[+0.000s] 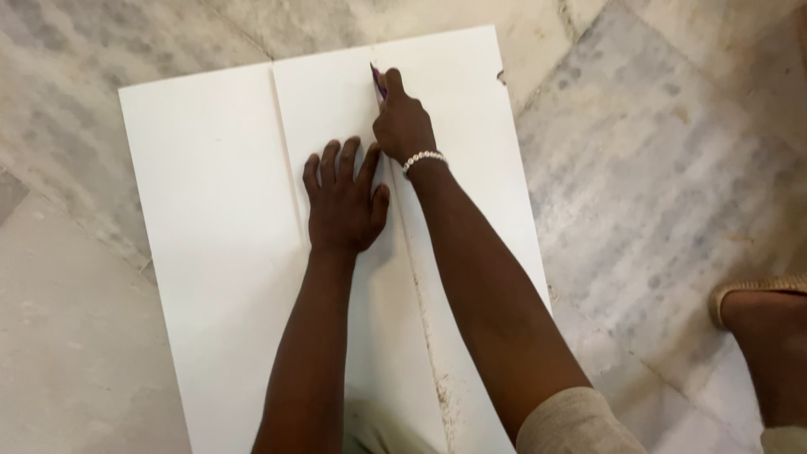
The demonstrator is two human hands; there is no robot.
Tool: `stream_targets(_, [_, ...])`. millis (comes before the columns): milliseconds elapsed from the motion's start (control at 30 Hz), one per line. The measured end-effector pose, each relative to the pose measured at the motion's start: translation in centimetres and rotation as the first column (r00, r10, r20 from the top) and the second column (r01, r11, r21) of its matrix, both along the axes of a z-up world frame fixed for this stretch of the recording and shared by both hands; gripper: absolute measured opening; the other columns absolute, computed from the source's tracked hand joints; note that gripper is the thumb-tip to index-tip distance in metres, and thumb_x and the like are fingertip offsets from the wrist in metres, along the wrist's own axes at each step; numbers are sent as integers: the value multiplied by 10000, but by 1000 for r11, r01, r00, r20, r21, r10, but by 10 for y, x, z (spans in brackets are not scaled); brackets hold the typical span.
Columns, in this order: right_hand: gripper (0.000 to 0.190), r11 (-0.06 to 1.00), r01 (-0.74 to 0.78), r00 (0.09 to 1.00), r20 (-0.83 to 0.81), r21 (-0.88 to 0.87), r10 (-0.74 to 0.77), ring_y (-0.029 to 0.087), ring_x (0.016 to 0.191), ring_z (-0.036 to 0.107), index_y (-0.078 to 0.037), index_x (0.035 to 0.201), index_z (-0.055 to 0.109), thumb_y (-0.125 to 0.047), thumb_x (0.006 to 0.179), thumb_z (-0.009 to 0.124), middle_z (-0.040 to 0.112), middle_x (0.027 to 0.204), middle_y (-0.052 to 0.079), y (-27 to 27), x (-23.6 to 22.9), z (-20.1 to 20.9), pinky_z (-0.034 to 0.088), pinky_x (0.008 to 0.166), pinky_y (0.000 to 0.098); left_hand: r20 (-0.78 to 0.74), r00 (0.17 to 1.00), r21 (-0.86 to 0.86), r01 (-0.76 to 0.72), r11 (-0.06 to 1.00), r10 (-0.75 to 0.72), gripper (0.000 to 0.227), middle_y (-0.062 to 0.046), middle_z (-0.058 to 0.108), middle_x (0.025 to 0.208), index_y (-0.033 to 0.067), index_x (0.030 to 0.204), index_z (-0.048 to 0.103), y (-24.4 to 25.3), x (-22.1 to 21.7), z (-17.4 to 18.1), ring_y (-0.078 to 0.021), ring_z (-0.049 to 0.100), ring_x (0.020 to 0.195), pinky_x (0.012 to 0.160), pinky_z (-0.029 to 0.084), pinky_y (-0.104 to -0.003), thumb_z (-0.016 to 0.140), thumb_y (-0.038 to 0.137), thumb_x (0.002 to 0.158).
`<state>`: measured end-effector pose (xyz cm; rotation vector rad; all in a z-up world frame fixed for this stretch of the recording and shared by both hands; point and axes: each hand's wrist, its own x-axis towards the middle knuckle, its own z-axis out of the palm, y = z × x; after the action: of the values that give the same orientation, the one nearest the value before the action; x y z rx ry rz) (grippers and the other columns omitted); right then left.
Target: The person cuts a white wooden board into two pieces using a small purple utility knife.
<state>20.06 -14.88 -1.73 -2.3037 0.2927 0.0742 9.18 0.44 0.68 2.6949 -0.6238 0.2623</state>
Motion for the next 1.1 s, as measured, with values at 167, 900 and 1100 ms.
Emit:
stream_targets(167, [440,993,-100,987,-131,-58,92,503,933,690,-107,1385,351,-113,973,505,695,1122,310,-13,-50,14,573,784,567,1,1000,-17,17,1000,-17,598,-162,449,1551,123,1523,535,1,1,-3,-384,337,1473,1223,182,-609,559,374,981])
stream_targets(900, [345,996,-22,977,-211,89,41,375,593,715,-160,1362,382,-153,1037,499,708,698,187,10,-182,69,533,511,484,19,1000,35,7,999,-8,585,-145,450,1556,119,1536,529,1,-1,-1,-368,329,1483,1227,190,-606,569,363,1005])
stream_targets(1100, [364,989,77,978,-202,123,-51,432,711,723,-152,1390,364,-125,1041,462,734,869,238,9,-180,71,549,609,526,17,1000,27,6,1000,-6,580,-144,449,1566,125,1539,534,1,-1,-2,-374,327,1486,1228,190,-604,568,354,1007])
